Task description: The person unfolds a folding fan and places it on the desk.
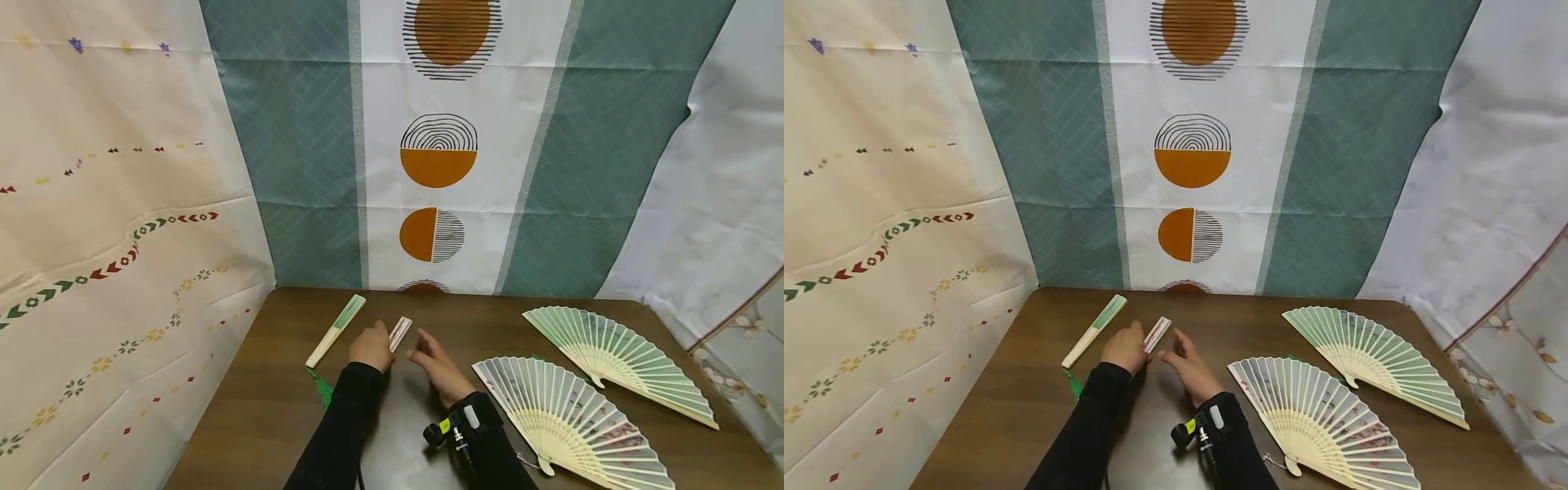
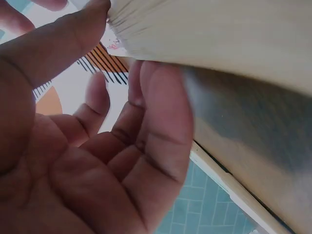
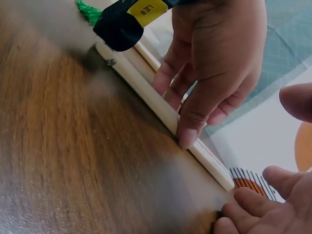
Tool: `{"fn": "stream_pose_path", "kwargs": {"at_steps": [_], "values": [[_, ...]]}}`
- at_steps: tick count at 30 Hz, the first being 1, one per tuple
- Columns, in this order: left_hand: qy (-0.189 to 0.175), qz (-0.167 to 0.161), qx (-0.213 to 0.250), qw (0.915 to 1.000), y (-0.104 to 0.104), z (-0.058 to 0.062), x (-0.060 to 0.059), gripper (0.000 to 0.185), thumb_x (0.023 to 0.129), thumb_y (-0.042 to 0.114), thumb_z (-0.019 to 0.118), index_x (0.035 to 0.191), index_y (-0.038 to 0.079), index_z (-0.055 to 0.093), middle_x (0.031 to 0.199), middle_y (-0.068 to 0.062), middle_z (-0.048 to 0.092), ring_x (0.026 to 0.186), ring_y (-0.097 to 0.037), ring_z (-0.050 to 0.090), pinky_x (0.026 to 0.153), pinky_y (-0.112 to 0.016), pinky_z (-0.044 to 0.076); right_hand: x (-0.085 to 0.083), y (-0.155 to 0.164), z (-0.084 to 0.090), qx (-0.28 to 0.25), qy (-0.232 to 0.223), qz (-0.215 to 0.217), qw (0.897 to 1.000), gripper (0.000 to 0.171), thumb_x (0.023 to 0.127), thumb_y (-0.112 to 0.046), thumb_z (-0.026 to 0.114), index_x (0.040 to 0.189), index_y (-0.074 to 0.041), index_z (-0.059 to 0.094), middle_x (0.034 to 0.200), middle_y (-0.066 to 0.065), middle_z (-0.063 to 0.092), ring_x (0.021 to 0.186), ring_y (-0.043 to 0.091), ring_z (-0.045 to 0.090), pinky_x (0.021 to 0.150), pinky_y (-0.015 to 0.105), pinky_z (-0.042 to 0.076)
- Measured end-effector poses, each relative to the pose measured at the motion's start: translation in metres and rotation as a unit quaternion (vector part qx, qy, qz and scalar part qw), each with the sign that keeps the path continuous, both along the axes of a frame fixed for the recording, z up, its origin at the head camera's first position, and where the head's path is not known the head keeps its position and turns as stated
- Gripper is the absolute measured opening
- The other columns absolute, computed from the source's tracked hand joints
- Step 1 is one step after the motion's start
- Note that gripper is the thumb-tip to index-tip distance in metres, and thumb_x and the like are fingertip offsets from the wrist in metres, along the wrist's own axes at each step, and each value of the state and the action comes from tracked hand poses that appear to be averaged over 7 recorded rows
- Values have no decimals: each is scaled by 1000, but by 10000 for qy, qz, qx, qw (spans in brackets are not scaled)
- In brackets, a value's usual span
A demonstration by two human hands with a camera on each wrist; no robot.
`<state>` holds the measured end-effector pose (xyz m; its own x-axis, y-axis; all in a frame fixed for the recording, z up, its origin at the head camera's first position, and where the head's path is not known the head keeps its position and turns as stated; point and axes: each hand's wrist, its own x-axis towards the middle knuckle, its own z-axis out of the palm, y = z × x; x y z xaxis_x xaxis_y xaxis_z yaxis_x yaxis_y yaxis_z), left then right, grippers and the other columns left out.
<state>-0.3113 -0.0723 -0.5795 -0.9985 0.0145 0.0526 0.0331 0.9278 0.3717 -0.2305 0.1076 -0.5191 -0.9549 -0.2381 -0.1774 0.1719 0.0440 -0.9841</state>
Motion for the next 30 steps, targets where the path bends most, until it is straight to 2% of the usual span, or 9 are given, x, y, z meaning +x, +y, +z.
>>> {"fn": "stream_pose_path", "kwargs": {"at_steps": [2,4,9,12,16,20,23,27,30], "values": [[-280,-89,232,9993,-3,-1,0,62,76,23,107,117,3,66,91,-14,78,76,-32,76,64,-49,64,1,-1,-2,-88,-14,5,10000,83,110,-17,63,178,2,20,186,35,16,176,54,12,145,71,13],[-463,-244,345,9980,-5,-1,1,69,74,24,109,122,1,64,93,-15,78,79,-31,77,67,-48,65,1,-1,-3,-174,-10,10,9998,81,111,-15,61,178,4,19,186,36,14,176,54,10,145,71,12],[-572,-848,497,9935,-6,1,2,51,78,22,106,111,7,70,89,-6,77,78,-22,73,70,-40,62,-1,1,-2,-303,-54,24,9995,77,113,-13,57,178,4,19,187,35,12,177,54,6,146,70,8],[-688,-1114,573,9897,-5,3,0,35,86,22,101,90,13,67,75,4,65,68,-15,61,61,-33,52,-2,2,-1,-343,-49,11,9994,77,114,-14,56,178,4,19,187,34,13,177,54,7,145,71,8],[-1065,-1331,690,9829,-6,4,-5,45,98,20,87,67,19,56,62,9,47,57,-12,47,52,-29,40,-3,2,-1,-359,-65,-79,9993,77,114,-14,57,177,6,18,185,36,17,175,55,12,145,71,10],[-1040,-1516,1233,9752,-9,8,-6,32,104,20,79,75,20,67,69,8,59,60,-13,56,53,-29,46,-2,2,1,-444,-134,-353,9983,77,112,-13,60,176,7,21,183,36,22,174,54,18,144,71,16],[-994,-1583,1924,9634,-8,43,12,16,107,18,78,93,13,75,83,0,69,70,-16,61,60,-30,51,0,4,5,-501,-179,-577,9969,76,112,-14,61,175,6,24,182,36,25,170,53,28,139,70,29],[-1153,-1613,2920,9356,-3,97,39,14,108,13,77,103,0,74,87,-8,68,75,-19,59,65,-29,49,1,6,11,-547,-143,-687,9960,76,115,-14,62,177,2,22,182,35,29,154,44,52,121,56,54],[-1367,-1611,3627,9076,-1,112,45,14,112,10,72,110,-4,72,90,-8,69,77,-14,62,70,-29,59,0,6,18,-678,-103,-926,9933,77,115,-10,64,178,-1,19,174,34,44,128,25,70,101,38,63]]}}
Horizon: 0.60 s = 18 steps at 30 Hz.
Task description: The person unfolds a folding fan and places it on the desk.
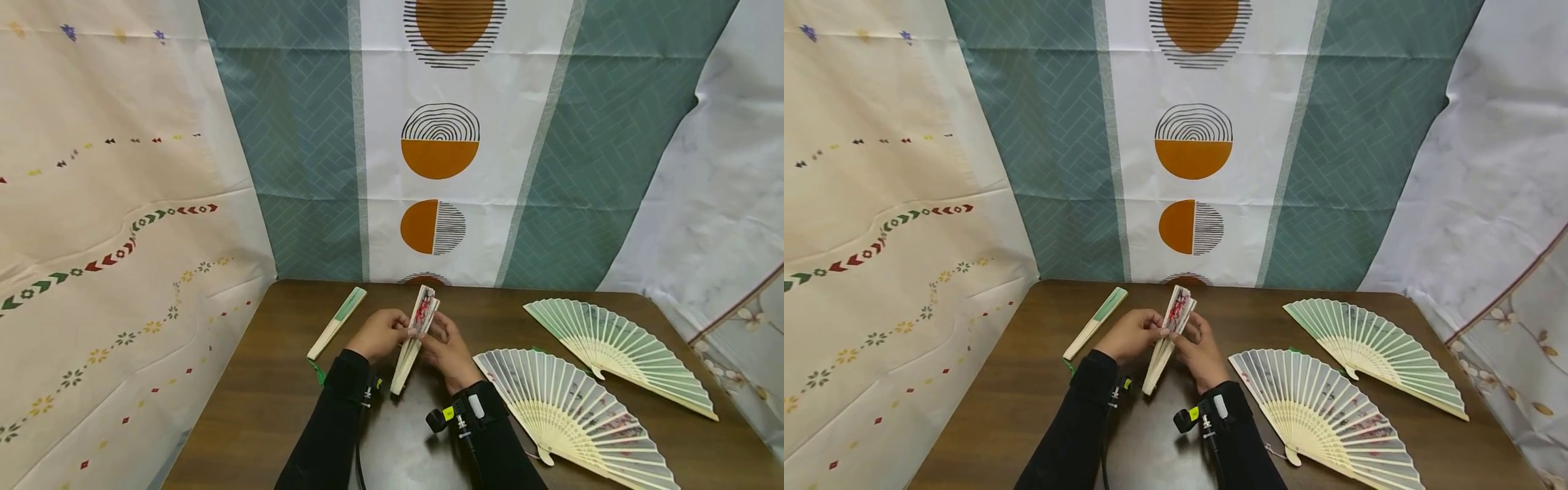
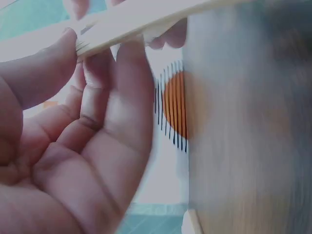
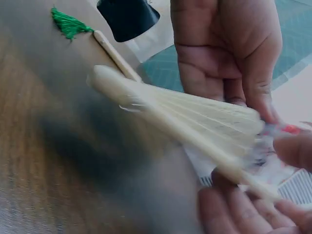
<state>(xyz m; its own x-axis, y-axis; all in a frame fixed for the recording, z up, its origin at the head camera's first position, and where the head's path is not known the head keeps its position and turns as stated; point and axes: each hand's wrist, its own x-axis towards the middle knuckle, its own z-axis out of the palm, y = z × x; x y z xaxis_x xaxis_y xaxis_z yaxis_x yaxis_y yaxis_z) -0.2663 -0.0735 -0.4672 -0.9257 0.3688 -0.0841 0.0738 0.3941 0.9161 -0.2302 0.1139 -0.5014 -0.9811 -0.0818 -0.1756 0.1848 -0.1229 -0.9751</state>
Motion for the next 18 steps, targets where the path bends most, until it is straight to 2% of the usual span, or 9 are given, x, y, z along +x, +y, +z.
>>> {"fn": "stream_pose_path", "kwargs": {"at_steps": [2,4,6,8,13,18], "values": [[-207,9,356,9991,1,4,2,14,114,8,69,114,-6,71,91,-7,70,76,-11,67,75,-36,69,0,1,4,-48,3,-234,9997,72,115,-7,64,175,1,25,161,31,60,107,14,74,86,28,63],[-483,26,675,9965,1,7,3,14,114,6,67,117,-7,70,93,-6,71,76,-10,70,81,-44,73,0,2,8,-116,-40,-357,9993,62,115,-5,64,170,5,36,143,24,75,94,7,76,78,23,63],[-560,39,802,9952,2,7,2,13,114,4,68,119,-8,69,93,-6,71,76,-11,71,81,-46,74,1,4,11,-116,-42,-342,9993,52,114,-4,65,162,10,48,125,14,83,88,5,76,73,20,64],[-584,38,826,9949,2,7,2,15,113,4,69,121,-8,71,94,-6,71,77,-12,72,79,-41,74,2,5,14,-135,-38,-259,9996,43,114,-3,66,152,13,58,112,6,86,87,4,77,72,19,65],[-618,47,842,9945,4,7,2,23,112,7,71,130,-7,75,100,-10,76,81,-12,74,74,-30,71,5,5,18,-75,-38,-270,9996,33,111,-2,70,139,14,68,102,2,86,84,5,79,71,19,67],[-617,227,684,9955,9,12,7,24,114,16,71,128,-2,78,104,-12,76,83,-15,74,72,-33,72,6,3,18,123,23,-344,9993,27,108,-1,74,131,14,73,102,7,87,82,8,79,70,20,67]]}}
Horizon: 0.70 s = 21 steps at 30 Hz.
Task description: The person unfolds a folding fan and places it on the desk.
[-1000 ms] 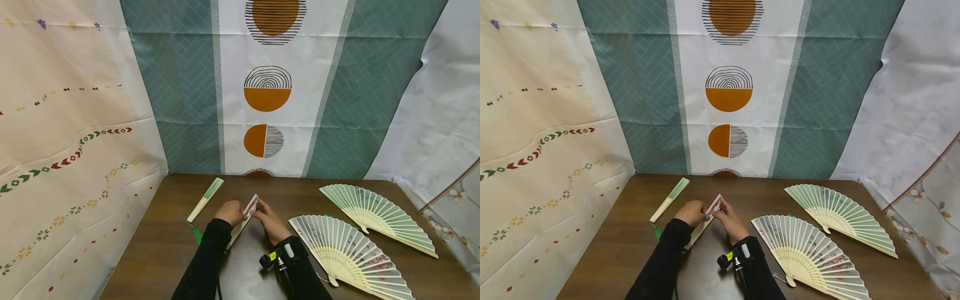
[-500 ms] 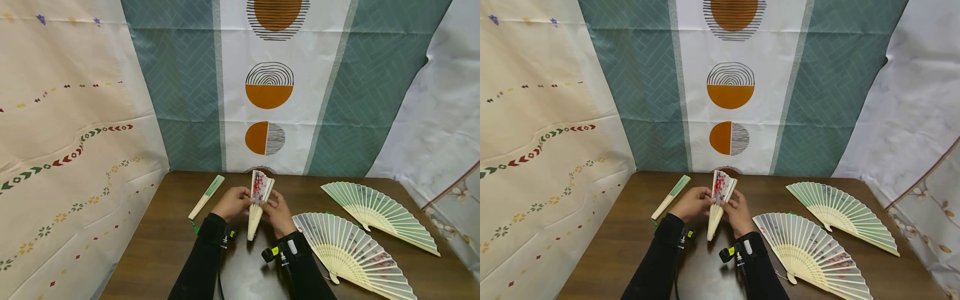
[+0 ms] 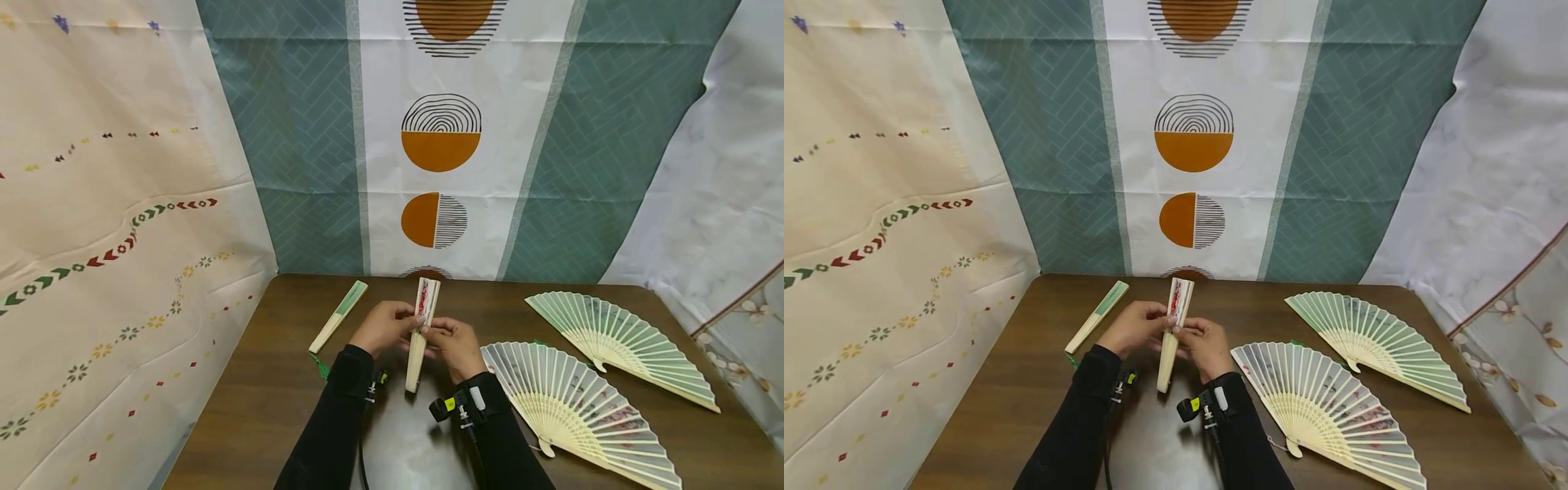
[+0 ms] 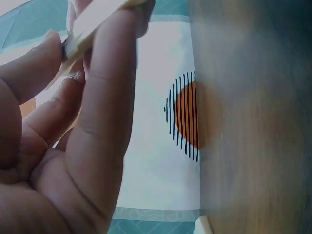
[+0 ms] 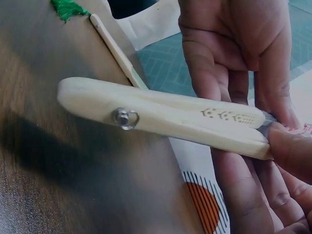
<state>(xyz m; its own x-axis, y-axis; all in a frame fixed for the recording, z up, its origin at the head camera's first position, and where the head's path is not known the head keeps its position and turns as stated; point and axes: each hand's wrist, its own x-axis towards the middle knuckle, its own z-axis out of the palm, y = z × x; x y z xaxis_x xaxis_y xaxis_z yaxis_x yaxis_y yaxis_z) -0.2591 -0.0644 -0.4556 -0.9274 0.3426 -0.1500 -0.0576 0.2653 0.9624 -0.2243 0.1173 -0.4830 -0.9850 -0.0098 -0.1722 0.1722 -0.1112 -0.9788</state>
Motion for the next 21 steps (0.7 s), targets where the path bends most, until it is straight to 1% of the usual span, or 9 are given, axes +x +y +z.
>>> {"fn": "stream_pose_path", "kwargs": {"at_steps": [2,5,10,13,16,21], "values": [[35,53,-75,10000,2,1,0,23,115,18,71,124,-1,79,103,-11,76,83,-15,74,71,-34,72,0,0,1,33,23,-29,10000,24,108,0,74,128,14,73,101,8,87,82,8,80,70,21,68],[112,85,-103,9998,5,-1,0,20,115,16,69,118,-1,78,102,-12,75,83,-15,74,70,-36,72,1,-2,1,32,47,-100,9999,23,107,0,76,125,14,74,101,11,87,80,9,81,69,22,68],[186,88,-47,9998,9,-4,0,20,117,14,65,112,-3,75,104,-13,74,86,-16,75,73,-40,73,1,-2,3,49,64,-306,9995,23,106,1,77,123,15,74,102,14,87,81,11,81,68,24,69],[105,143,39,9998,10,-5,0,20,117,14,64,113,-2,75,106,-13,73,89,-16,75,75,-39,73,1,-2,4,109,91,-415,9990,21,106,1,76,122,15,74,100,13,87,81,10,80,67,24,69],[55,180,115,9998,11,-5,0,20,118,15,63,115,-2,74,106,-12,72,93,-17,75,76,-39,73,0,-2,4,183,96,-513,9985,19,106,1,76,120,15,74,96,9,86,78,8,78,66,23,68],[48,229,168,9996,12,-4,1,21,119,15,60,117,-3,71,109,-12,70,99,-19,73,81,-43,74,0,-1,5,207,50,-657,9976,19,107,0,77,119,14,74,92,5,85,75,5,77,64,21,67]]}}
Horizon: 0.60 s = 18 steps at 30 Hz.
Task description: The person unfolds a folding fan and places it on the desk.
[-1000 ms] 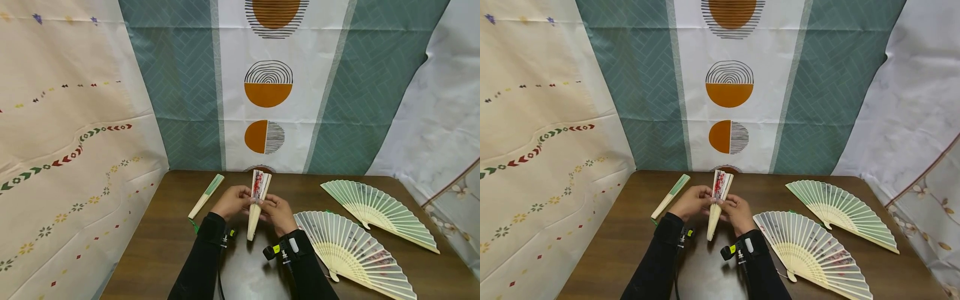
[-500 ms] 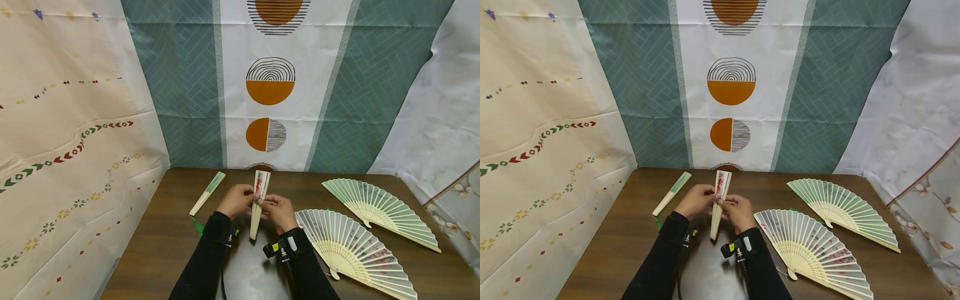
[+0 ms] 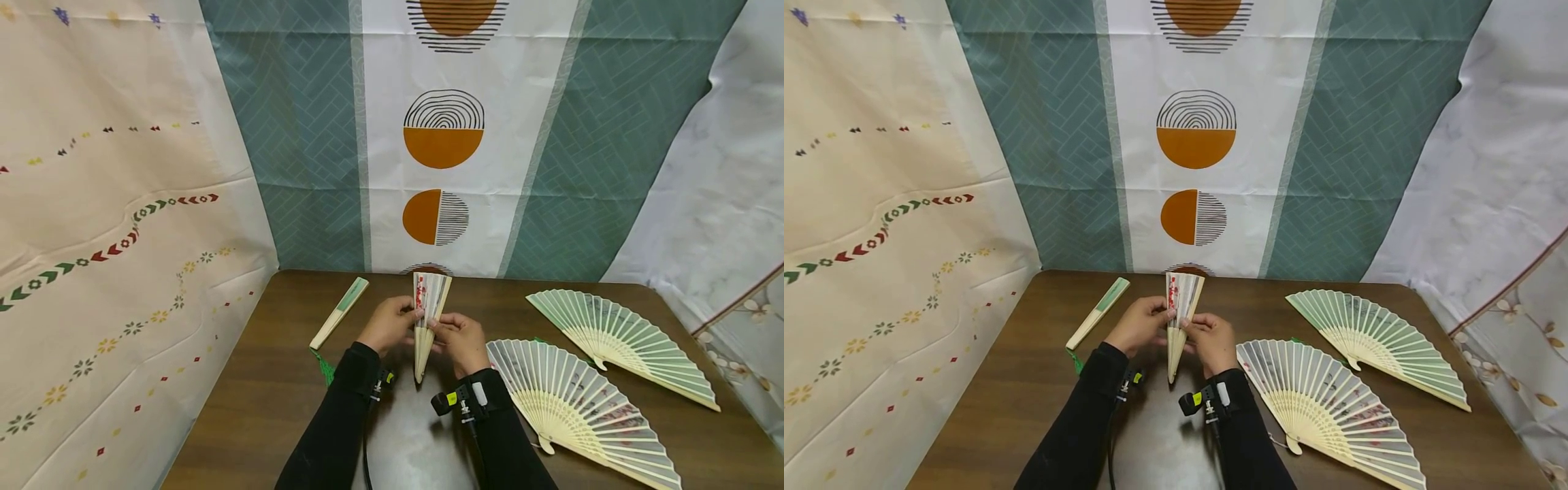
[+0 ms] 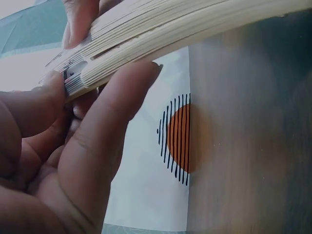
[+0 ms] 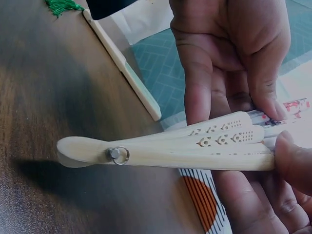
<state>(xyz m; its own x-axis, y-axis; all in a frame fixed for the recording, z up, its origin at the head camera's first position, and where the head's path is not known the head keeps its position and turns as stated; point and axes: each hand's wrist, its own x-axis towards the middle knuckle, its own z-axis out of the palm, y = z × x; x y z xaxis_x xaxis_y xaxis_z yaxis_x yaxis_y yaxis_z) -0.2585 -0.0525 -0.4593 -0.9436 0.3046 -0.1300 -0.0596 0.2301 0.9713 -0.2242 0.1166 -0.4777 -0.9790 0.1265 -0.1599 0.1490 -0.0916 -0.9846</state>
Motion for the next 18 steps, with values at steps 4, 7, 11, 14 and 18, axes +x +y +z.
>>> {"fn": "stream_pose_path", "kwargs": {"at_steps": [4,7,11,14,18], "values": [[-49,41,60,10000,-1,1,-1,20,119,14,60,122,-2,72,115,-16,73,104,-19,72,84,-46,74,0,1,2,-86,-80,-62,9999,21,109,-4,75,120,14,74,93,4,83,76,6,77,65,23,68],[-64,102,136,9998,-3,0,-2,22,119,12,59,126,-3,73,120,-20,75,105,-20,73,85,-48,74,-1,2,2,-177,-140,-159,9996,22,111,-7,74,119,13,74,93,3,79,77,9,78,65,25,69],[-153,162,244,9995,-5,0,-3,23,119,11,58,129,-3,73,123,-21,75,106,-21,73,85,-47,74,-3,2,2,-261,-218,-268,9991,22,111,-11,75,114,10,76,89,2,79,76,11,79,65,27,70],[-209,152,307,9992,-6,0,-4,22,119,11,58,128,-4,73,122,-19,74,105,-21,73,84,-45,74,-3,3,2,-340,-257,-325,9986,23,110,-12,76,115,10,78,87,2,80,76,11,80,65,27,70],[-162,189,432,9988,-7,1,-4,21,119,9,58,125,-5,72,122,-19,73,105,-21,74,84,-46,75,-3,4,4,-552,-168,-427,9974,28,110,-12,78,123,13,78,91,1,80,80,11,81,67,27,71]]}}
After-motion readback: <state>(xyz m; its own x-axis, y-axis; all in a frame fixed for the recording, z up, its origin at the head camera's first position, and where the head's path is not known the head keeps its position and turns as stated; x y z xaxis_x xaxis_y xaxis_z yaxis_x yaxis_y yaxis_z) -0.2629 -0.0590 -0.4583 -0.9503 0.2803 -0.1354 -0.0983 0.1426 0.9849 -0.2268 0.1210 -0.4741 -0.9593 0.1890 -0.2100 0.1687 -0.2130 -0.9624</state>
